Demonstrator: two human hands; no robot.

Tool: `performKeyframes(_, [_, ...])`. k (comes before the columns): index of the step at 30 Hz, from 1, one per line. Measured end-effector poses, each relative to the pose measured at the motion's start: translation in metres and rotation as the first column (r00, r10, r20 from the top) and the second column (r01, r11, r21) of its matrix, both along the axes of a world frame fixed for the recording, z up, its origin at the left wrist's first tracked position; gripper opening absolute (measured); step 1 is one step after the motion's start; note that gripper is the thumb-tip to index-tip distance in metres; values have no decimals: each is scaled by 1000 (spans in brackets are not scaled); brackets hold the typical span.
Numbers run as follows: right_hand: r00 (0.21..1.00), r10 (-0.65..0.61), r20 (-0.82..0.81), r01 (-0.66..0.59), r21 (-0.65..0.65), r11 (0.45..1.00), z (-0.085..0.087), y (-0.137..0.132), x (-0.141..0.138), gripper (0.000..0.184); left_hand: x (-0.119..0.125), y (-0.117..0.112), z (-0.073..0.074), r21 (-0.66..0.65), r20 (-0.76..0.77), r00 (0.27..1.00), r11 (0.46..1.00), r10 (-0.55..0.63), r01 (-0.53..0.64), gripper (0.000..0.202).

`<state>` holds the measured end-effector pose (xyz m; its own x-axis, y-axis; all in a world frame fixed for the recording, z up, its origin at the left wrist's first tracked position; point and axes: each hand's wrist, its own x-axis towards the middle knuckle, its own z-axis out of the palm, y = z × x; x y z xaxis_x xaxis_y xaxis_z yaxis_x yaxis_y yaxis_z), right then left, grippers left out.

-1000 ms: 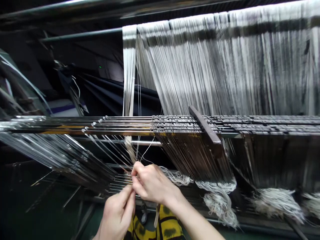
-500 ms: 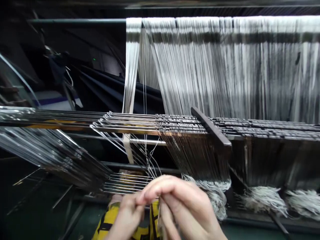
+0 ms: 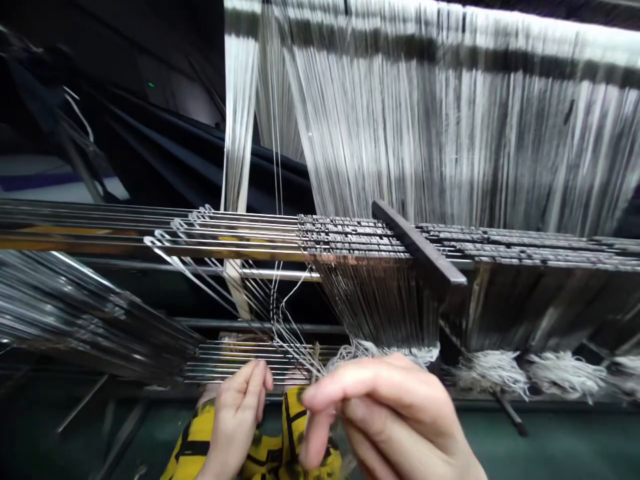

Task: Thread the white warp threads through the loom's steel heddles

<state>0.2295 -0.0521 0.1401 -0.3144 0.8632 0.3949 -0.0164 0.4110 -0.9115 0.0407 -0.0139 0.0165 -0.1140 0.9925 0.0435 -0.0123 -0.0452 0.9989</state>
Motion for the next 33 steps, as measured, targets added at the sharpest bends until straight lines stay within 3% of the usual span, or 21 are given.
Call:
performKeyframes(3, [992,117,52,-118,15,993,3,4,-5,24,8,2,9,63,41,995,993,93,-96,25])
performKeyframes(6, [985,165,40,-165,-20,986,3,-1,-9,26,13,10,20,54,138,989,996,59,-67,24])
performKeyframes(9, [999,-40,-32,39,-34,999,-4,-9,-18,23,16,13,30,18,269,962,999,-48,45,24])
performKeyframes(11, [981,-178,-81,175,-35,984,-9,-11,-22,21,15,12,36,-1,429,883,977,-192,214,22])
performKeyframes(12, [979,-184,-90,182,-30,983,-11,-10,-23,21,14,11,38,2,518,814,952,-262,305,20])
performKeyframes(14, [999,-38,-36,37,-20,999,-12,-5,-19,21,9,11,43,25,666,678,917,-312,397,12])
performKeyframes(15, [999,47,4,-47,-19,999,-12,-1,-15,21,4,11,44,30,719,635,926,-282,377,9])
performKeyframes(18, [977,194,84,-194,-7,981,-10,8,-4,24,-14,17,43,12,791,600,984,-118,178,11])
performKeyframes(21, [979,188,82,-191,22,981,-6,8,0,26,-31,23,39,11,768,637,996,-64,87,15])
performKeyframes(24, [979,195,55,-196,13,980,-2,2,-3,25,-32,21,35,24,609,791,998,-66,65,13])
performKeyframes(27, [990,103,-100,-103,7,995,1,-4,-8,20,-16,10,34,45,338,936,995,-97,86,14])
performKeyframes(30, [981,37,-189,-43,-25,999,2,-7,-12,17,6,7,35,81,158,966,977,-206,196,23])
performKeyframes(33, [983,50,-179,-57,-32,998,1,-7,-13,16,19,13,38,198,24,987,969,-158,151,9])
